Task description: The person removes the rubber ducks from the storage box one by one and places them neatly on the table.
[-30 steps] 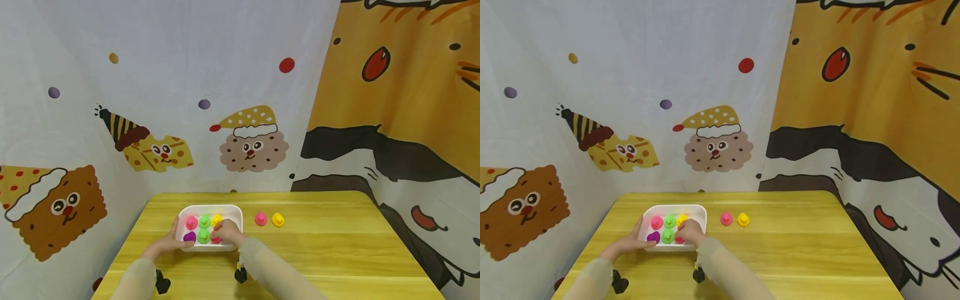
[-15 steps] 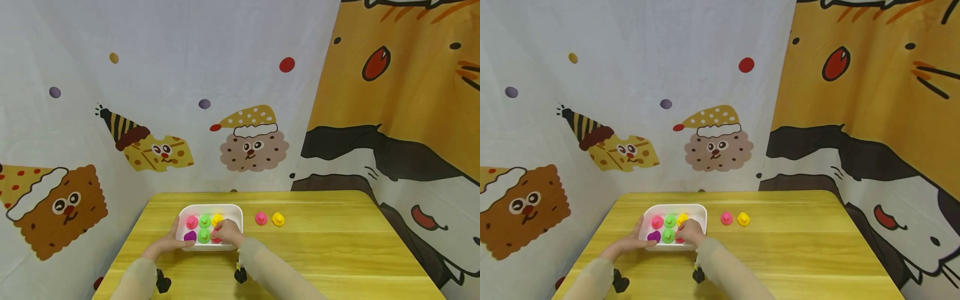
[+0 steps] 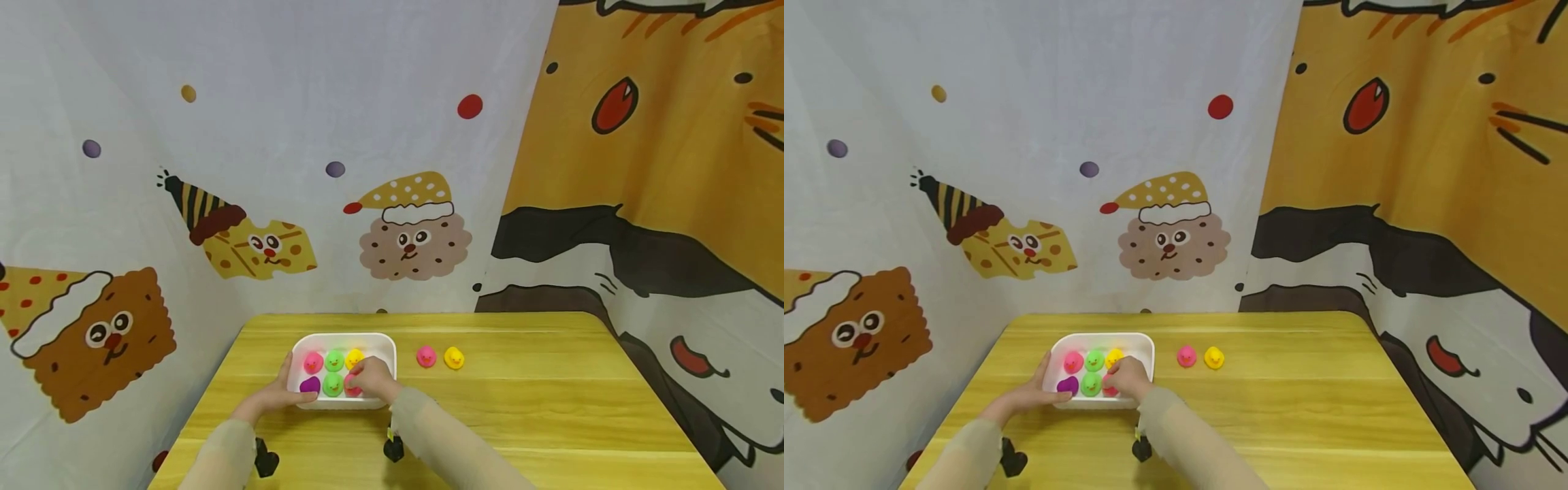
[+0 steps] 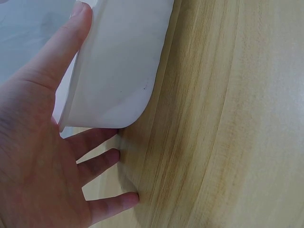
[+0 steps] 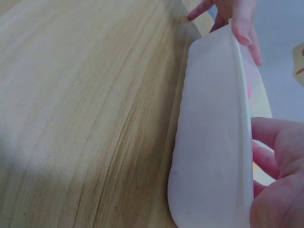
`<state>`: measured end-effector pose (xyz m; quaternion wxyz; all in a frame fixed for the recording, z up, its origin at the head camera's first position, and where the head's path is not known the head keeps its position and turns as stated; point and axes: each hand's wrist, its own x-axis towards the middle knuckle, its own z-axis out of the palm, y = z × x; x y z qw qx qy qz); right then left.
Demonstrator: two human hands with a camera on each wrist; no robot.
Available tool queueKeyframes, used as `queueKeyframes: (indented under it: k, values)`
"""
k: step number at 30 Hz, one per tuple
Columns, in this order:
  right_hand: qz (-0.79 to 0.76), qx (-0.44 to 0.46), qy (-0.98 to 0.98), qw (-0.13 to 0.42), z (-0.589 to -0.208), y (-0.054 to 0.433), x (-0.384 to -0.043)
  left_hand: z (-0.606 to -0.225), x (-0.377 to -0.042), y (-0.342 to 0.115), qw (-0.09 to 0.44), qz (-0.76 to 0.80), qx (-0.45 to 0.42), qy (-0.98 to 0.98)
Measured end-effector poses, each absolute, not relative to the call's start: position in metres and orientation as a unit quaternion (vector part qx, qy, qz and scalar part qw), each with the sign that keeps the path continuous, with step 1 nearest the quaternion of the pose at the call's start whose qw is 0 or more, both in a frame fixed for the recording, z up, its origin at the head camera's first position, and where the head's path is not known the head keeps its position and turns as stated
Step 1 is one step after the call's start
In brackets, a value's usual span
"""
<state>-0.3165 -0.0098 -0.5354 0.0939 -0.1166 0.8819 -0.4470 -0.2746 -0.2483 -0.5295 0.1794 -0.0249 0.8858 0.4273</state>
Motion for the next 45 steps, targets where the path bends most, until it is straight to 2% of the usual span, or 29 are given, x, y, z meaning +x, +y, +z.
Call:
queueKeyframes:
  k: [21,34,45]
  values:
    - [-0.552,-0.111,0.822,0.081,-0.538,-0.004,-0.324,-0.54,-0.278,-0.254,0.178,0.456,-0.019,0.872]
    - [-0.563,-0.151,0.81,0.065,-0.515,0.009,-0.329,-0.528,-0.272,-0.253,0.18,0.45,0.001,0.875]
    - [-0.556,-0.16,0.808,0.11,-0.502,0.025,-0.331,-0.526,-0.272,-0.252,0.172,0.42,-0.006,0.891]
